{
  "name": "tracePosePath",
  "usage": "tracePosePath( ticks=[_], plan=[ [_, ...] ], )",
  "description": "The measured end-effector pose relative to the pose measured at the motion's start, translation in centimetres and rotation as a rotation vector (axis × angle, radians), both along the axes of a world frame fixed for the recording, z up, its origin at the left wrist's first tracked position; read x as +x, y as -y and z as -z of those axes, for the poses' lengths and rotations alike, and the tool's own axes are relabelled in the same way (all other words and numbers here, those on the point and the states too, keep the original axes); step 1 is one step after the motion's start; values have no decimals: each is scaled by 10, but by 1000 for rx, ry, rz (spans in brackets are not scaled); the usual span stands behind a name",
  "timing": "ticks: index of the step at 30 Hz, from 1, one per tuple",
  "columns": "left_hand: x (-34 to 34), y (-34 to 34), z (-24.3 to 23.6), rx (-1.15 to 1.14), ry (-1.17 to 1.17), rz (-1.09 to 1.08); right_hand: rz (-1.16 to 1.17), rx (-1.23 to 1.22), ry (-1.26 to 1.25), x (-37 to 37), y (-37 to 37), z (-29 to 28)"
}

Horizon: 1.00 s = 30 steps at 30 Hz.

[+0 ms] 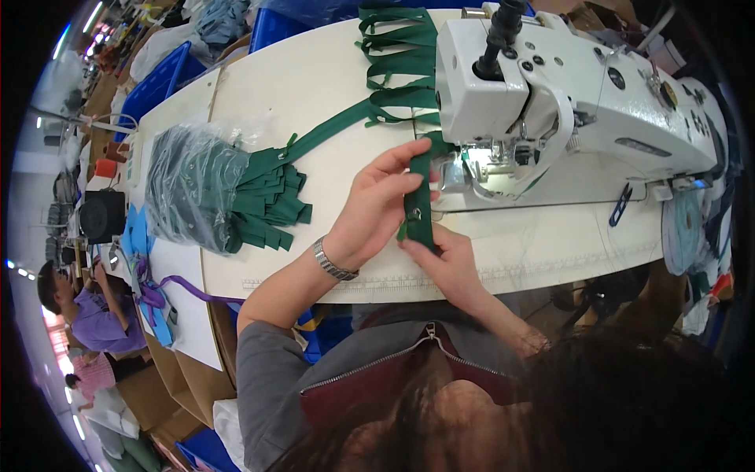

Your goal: Sewing green fabric loops using an industrial sewing machine in a workshop.

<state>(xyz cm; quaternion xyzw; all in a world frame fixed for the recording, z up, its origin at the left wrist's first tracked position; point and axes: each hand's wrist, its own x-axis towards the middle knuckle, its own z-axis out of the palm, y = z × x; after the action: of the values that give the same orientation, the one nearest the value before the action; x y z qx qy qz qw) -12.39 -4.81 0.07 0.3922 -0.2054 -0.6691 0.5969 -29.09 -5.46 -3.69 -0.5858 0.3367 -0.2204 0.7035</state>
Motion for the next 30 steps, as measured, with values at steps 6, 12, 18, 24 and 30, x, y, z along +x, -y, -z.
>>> tracePosePath(
  ticks=[6, 12, 18, 24, 30],
  plan=[
    [21, -7, 19, -131, 534, -226, 193, 179, -8, -30, 9, 2],
    [15, -9, 32, -1117, 1902, -21, 26, 662, 267, -30, 39, -1],
    [17, 22, 34, -1154, 1815, 121, 90, 305, -96, -55, 44, -15],
    [23, 45, 52, -1113, 1848, 144, 345, -72, -344, -102, 24, -8],
    [25, 54, 44, -1022, 1869, 167, 352, -169, -347, -100, 26, 5]
  ],
)
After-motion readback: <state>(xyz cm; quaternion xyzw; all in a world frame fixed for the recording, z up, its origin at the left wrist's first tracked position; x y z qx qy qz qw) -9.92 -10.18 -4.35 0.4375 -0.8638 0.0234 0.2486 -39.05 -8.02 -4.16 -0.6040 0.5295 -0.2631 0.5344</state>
